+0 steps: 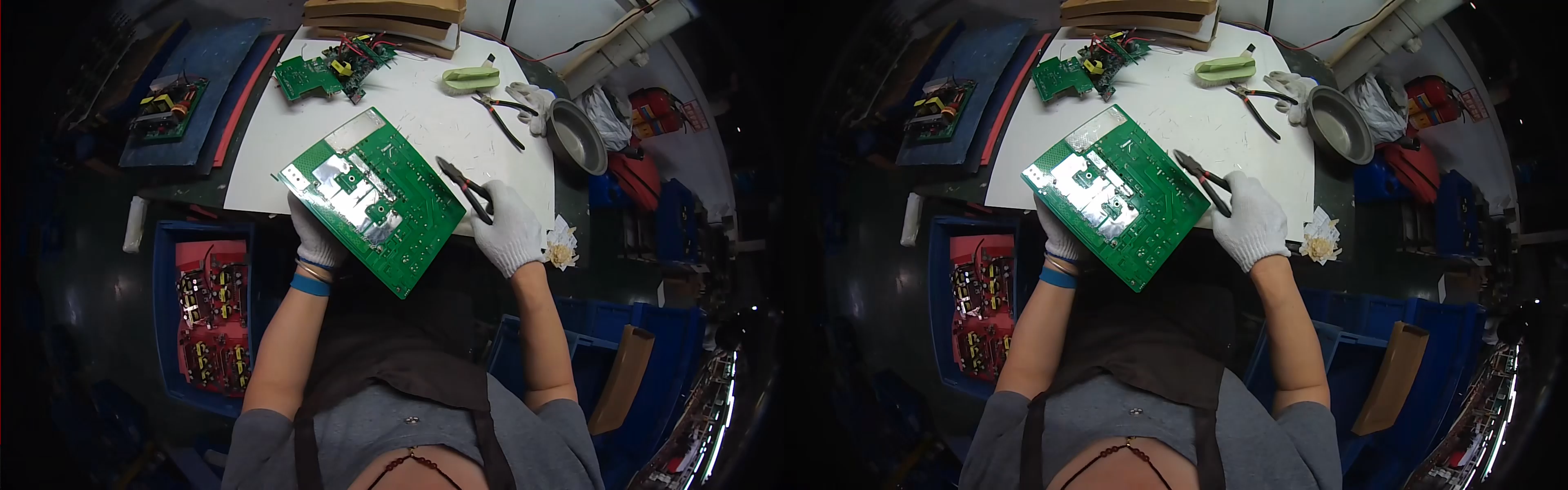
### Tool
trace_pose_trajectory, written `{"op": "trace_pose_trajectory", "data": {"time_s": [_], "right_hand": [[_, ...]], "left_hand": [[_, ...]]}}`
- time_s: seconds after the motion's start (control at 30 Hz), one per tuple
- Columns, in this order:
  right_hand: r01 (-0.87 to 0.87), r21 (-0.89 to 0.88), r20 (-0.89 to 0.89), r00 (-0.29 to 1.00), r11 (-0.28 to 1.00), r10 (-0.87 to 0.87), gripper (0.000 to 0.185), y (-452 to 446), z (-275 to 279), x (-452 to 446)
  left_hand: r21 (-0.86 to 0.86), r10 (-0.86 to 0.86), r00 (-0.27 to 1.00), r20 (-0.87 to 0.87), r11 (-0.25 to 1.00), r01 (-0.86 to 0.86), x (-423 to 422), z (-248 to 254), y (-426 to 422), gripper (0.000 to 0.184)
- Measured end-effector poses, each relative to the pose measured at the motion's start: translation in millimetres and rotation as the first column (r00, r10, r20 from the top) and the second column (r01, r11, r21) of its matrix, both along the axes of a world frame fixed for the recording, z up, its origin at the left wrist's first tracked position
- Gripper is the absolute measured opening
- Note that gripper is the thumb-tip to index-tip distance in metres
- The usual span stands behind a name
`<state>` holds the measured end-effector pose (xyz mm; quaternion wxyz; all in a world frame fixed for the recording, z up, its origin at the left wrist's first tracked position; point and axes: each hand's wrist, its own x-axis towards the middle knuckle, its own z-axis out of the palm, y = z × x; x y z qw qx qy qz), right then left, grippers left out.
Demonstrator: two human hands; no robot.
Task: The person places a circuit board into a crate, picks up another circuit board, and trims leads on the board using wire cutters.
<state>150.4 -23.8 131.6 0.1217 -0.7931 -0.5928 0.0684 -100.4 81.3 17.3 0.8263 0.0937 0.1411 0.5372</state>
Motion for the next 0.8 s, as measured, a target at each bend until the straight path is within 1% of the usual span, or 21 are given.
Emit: {"op": "trace_pose_trajectory", "data": {"time_s": [0.03,0.07,0.17,0.23,0.3,0.33,0.4,0.43,0.53,0.6,0.63,0.7,0.8], "right_hand": [[-0.054,0.077,0.063,0.997,0.996,0.050,0.035,-0.4,0.3,0.2],[-0.078,0.073,0.139,0.988,0.994,0.068,0.039,0.0,0.3,-2.4],[-0.101,0.077,0.142,0.986,0.992,0.089,0.040,0.9,7.0,-14.9],[-0.109,0.108,0.171,0.981,0.988,0.090,0.038,3.5,0.5,-15.9],[-0.061,-0.027,0.057,0.996,0.998,0.062,0.034,5.5,-2.4,-15.9],[-0.062,-0.027,0.057,0.996,0.998,0.064,0.034,6.9,-2.4,-15.3],[-0.036,-0.134,-0.072,0.997,0.990,0.026,0.032,8.6,-2.0,-12.3],[-0.036,-0.135,-0.071,0.997,0.990,0.026,0.032,8.4,-3.3,-10.5],[0.004,-0.081,-0.033,0.999,0.997,-0.006,0.030,8.5,-5.5,-5.9],[-0.109,0.096,0.095,0.990,0.989,0.100,0.033,5.9,-3.4,-6.7],[-0.108,0.095,0.094,0.991,0.990,0.099,0.033,6.0,-1.9,-8.8],[-0.130,0.115,0.202,0.974,0.985,0.105,0.037,7.7,1.7,-15.7],[-0.151,0.105,0.234,0.964,0.983,0.123,0.041,14.9,2.6,-19.9]], "left_hand": [[-0.010,0.002,1.000,-0.009,1.000,-0.003,0.4,-0.1,0.8,0.081],[-0.008,0.001,1.000,-0.009,1.000,-0.001,0.3,-0.3,1.0,0.081],[-0.003,-0.007,1.000,-0.004,1.000,0.007,0.7,0.7,-0.1,0.082],[0.022,-0.016,1.000,0.000,1.000,0.016,0.5,0.9,-0.8,0.083],[0.019,-0.017,1.000,0.002,1.000,0.017,1.0,1.1,-1.1,0.083],[0.013,-0.022,1.000,0.004,1.000,0.022,1.0,1.0,-1.2,0.083],[0.013,-0.022,1.000,0.003,1.000,0.022,1.0,1.1,-0.6,0.084],[0.014,-0.022,1.000,0.003,1.000,0.022,1.2,1.1,-0.5,0.084],[0.018,-0.005,1.000,-0.012,1.000,0.006,1.4,2.0,0.0,0.085],[0.020,-0.006,1.000,-0.007,1.000,0.006,1.5,2.7,-0.3,0.086],[0.023,-0.011,1.000,-0.003,1.000,0.011,1.9,3.3,-0.9,0.086],[0.024,-0.016,1.000,0.002,1.000,0.016,2.5,5.2,-2.5,0.087],[0.027,-0.006,1.000,-0.003,1.000,0.007,2.4,4.6,-1.5,0.087]]}}
